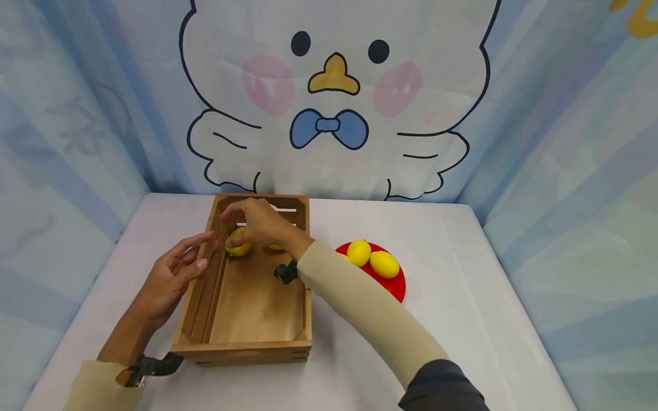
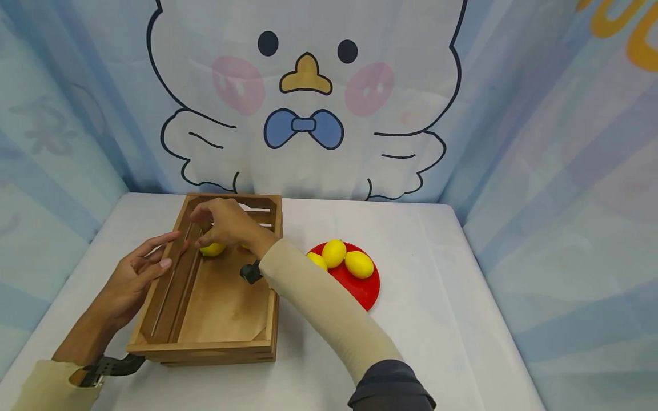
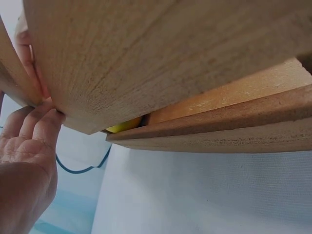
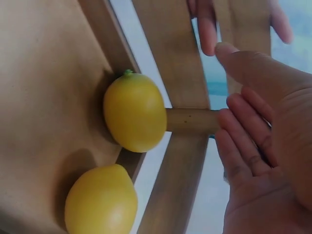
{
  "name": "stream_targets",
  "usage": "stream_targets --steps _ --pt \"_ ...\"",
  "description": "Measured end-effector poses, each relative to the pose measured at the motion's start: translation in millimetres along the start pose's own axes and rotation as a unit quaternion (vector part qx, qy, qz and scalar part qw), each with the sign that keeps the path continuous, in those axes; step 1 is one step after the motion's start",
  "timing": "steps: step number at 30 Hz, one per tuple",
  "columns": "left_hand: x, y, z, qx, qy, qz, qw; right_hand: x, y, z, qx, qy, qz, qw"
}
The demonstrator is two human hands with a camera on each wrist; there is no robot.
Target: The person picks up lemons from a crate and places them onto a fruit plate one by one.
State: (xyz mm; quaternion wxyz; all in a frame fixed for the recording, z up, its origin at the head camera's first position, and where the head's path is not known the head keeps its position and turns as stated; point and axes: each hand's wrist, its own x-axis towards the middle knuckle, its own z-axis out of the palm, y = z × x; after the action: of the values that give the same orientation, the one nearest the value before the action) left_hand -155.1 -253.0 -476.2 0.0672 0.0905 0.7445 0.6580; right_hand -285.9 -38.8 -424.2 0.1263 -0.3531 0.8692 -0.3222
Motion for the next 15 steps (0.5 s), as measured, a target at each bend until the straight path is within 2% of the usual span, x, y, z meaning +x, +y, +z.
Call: stream_targets --steps 4,15 --pt "-0.4 0.5 -0.3 -0.003 0.001 0.004 1.0000 1.4 0.2 2.9 -0.031 -0.020 0.003 0.999" --pt "-0.5 -0.7 0.5 -0.026 0.001 0.012 0.9996 1.6 5.4 10.0 -0.048 -0.053 -0.005 0.997"
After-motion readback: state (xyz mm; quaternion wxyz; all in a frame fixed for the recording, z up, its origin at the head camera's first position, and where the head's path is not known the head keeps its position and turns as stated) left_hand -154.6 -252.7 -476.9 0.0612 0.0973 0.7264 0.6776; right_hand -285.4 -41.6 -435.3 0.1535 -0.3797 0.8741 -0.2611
